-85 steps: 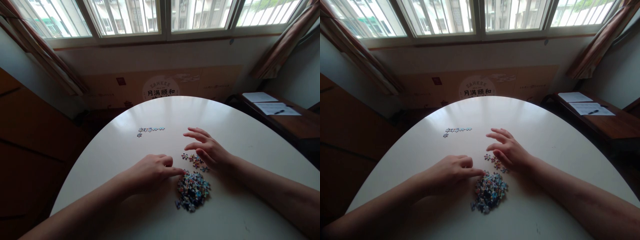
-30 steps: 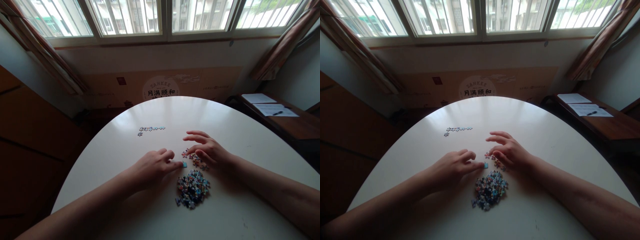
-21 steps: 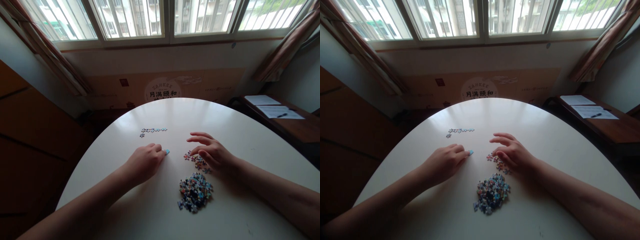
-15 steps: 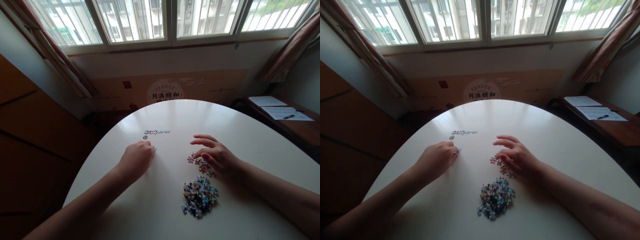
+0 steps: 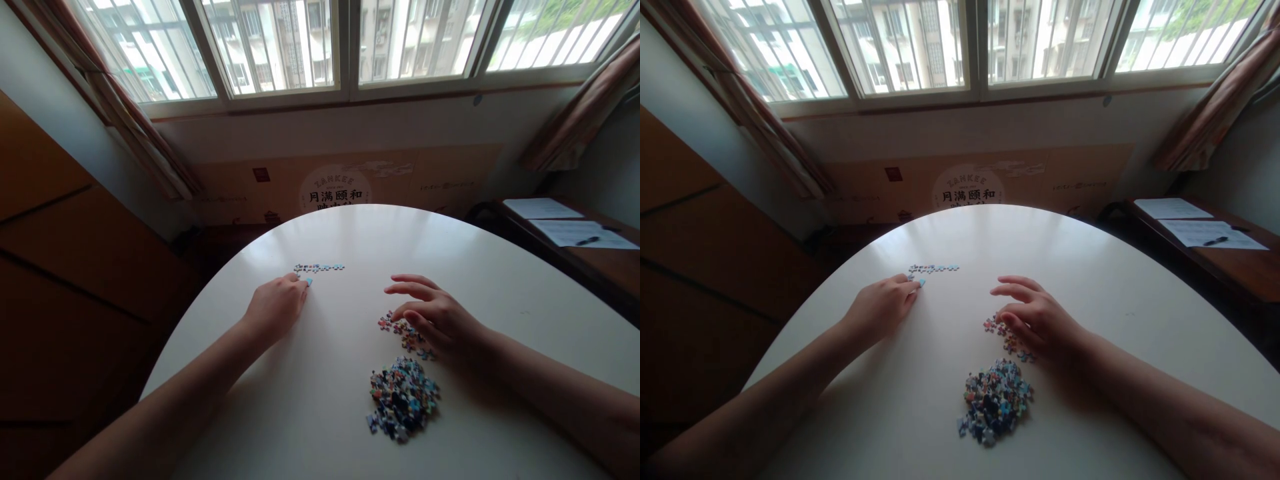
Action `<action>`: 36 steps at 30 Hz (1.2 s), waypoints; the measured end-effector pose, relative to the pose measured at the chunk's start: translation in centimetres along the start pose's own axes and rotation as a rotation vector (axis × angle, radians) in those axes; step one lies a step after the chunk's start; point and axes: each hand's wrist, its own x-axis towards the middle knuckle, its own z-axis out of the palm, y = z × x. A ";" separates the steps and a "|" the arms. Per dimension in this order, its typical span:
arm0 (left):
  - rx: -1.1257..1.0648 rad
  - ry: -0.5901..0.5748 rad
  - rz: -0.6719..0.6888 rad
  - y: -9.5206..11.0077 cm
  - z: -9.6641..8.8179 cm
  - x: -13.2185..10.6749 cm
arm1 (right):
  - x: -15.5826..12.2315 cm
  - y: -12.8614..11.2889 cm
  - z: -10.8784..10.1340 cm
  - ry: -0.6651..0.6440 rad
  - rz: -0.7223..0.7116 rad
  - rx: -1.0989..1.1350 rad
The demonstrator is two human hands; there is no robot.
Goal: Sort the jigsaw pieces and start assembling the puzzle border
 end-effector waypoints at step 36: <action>-0.049 -0.029 0.026 6.6 0.7 2.1 | 0.7 -0.3 0.6 0.042 0.017 -0.043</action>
